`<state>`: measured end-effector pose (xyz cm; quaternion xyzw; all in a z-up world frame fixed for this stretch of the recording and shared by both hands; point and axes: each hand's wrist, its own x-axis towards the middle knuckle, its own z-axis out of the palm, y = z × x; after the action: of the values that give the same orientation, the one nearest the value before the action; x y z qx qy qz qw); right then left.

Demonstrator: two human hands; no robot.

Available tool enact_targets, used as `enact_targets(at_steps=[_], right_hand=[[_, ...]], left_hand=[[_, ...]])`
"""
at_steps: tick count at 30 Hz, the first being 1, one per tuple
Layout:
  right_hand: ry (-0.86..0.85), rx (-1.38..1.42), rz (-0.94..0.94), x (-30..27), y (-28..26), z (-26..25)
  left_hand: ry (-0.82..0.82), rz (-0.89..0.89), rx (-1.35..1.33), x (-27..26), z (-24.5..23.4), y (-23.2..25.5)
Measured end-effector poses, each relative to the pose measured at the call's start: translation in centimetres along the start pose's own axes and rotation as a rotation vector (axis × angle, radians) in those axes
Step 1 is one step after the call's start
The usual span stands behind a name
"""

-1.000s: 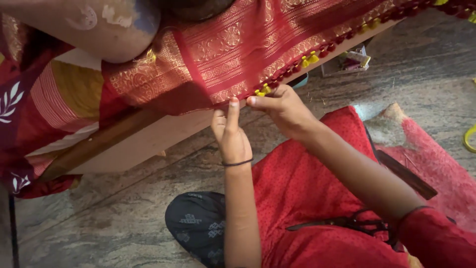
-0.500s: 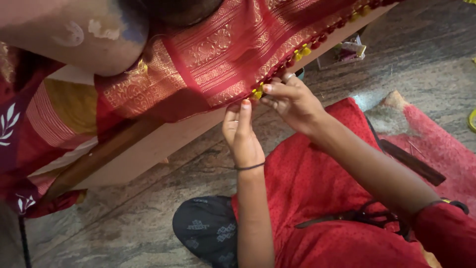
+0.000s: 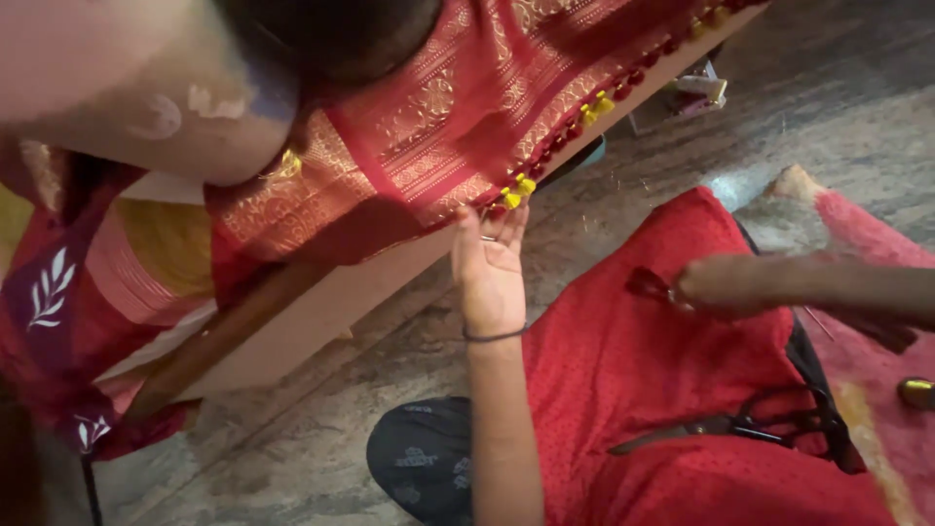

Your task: Making and attaching gold thread tassels to the edge of a red saree.

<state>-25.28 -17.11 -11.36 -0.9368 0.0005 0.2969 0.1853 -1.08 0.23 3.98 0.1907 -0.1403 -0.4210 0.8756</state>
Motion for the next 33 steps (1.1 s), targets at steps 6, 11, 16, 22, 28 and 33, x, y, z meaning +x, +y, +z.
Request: enact_targets(at_steps=[6,11,16,22,28,33], right_hand=[[0.042,-0.386,-0.245,-1.8,0.3,3.6],[0.401,-0.112,-0.491,-0.1,0.3,1.5],[0.665,0.181,-0.384,1.7,-5.1,-6.5],[1.092,0.613,-0.138,4.4,-12.3,-13.5],[1.123,1.3,-0.022,8.1,-14.2,-15.1],[1.189,1.449,-0.141,7.8,-15.7,-16.2]], left_hand=[[0.149,0.228,0.683,1.1,-3.7,-3.5],[0.259,0.202,1.038,-0.5,-5.8,-4.1],[0.253,0.233,0.788,-0.6,-2.7,-1.5],[0.317,0.255,0.528,0.4,-2.8,0.7],[0.239,0.278,0.636,-0.1,-4.4,1.9],[0.227,0.292,0.734,-0.8,-3.0,2.4]])
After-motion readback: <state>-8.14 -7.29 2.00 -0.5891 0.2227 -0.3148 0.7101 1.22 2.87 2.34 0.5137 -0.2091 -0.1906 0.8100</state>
